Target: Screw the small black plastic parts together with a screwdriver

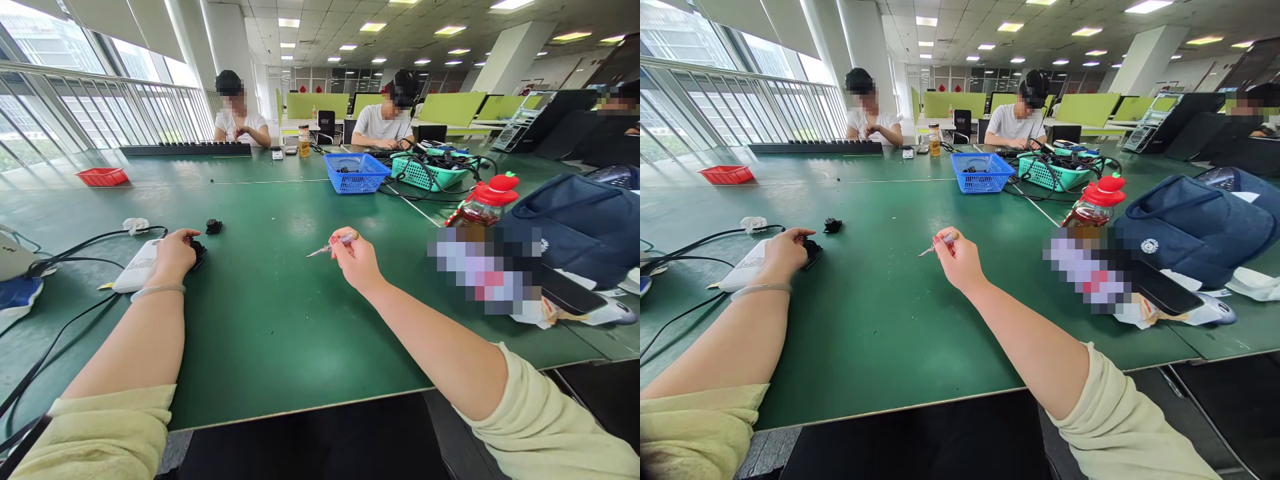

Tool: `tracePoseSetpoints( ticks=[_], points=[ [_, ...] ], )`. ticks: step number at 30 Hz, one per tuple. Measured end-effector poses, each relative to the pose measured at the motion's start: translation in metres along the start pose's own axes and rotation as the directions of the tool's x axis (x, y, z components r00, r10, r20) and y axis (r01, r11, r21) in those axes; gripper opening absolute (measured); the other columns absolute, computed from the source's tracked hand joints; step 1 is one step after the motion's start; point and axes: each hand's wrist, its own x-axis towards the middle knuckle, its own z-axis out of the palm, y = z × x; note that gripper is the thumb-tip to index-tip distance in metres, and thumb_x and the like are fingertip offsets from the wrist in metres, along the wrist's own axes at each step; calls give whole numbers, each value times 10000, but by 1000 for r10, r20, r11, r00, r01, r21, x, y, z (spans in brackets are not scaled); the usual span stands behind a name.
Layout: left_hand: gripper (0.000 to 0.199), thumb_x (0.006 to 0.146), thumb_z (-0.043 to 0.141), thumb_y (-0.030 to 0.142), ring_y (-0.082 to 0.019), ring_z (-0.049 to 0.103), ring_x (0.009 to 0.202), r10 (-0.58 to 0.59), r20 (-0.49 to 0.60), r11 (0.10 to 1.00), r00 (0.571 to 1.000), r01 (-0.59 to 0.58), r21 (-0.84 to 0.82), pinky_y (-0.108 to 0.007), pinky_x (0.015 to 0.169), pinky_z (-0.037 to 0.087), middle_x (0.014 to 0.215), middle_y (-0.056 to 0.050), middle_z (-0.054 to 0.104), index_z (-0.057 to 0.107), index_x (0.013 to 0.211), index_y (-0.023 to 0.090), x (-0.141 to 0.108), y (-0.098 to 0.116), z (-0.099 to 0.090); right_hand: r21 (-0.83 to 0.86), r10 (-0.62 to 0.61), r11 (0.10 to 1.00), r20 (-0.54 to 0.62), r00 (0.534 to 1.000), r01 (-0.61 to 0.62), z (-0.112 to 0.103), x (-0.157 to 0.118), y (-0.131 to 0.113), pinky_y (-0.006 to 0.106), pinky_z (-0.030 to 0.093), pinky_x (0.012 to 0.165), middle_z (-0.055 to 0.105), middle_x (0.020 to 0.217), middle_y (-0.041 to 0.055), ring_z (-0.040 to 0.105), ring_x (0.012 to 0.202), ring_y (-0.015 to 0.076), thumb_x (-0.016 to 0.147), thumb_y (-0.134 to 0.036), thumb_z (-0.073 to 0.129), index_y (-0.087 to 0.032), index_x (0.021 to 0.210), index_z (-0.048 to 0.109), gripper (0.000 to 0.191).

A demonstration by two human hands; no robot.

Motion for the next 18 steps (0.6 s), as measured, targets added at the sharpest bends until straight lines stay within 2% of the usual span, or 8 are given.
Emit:
tracePoseSetpoints(
  ticks=[4,7,13,18],
  points=[
    [309,897,471,203,-282,592,1110,34,-74,999,997,-35,-7,-405,990,433,1108,-143,696,713,1085,163,1,0,1,-2,3,1000,-4,1000,-3,0,0,1,248,372,507,536,607,-33,445,500,105,907,-522,530,-228,809,533,310],
    [296,914,497,311,-278,611,1070,31,-116,999,993,-33,-19,-390,955,448,1100,-147,690,697,1080,169,2,-3,2,-8,0,1000,-8,1000,0,0,0,1,248,373,504,542,614,-30,448,503,107,904,-535,530,-229,808,535,321],
    [368,916,500,470,-327,634,994,-54,-154,999,987,52,-16,-443,909,449,979,-163,713,681,929,150,3,-7,2,2,-17,1000,-4,1000,17,0,0,-1,248,373,512,534,606,-35,442,499,103,916,-490,523,-227,802,533,287],
    [428,911,480,540,-344,627,989,-117,-146,993,982,120,8,-460,899,444,880,-180,710,630,774,164,3,-1,1,-6,-19,1000,0,1000,19,0,-1,1,247,371,516,536,604,-39,438,494,100,920,-466,526,-227,799,531,269]
  ],
)
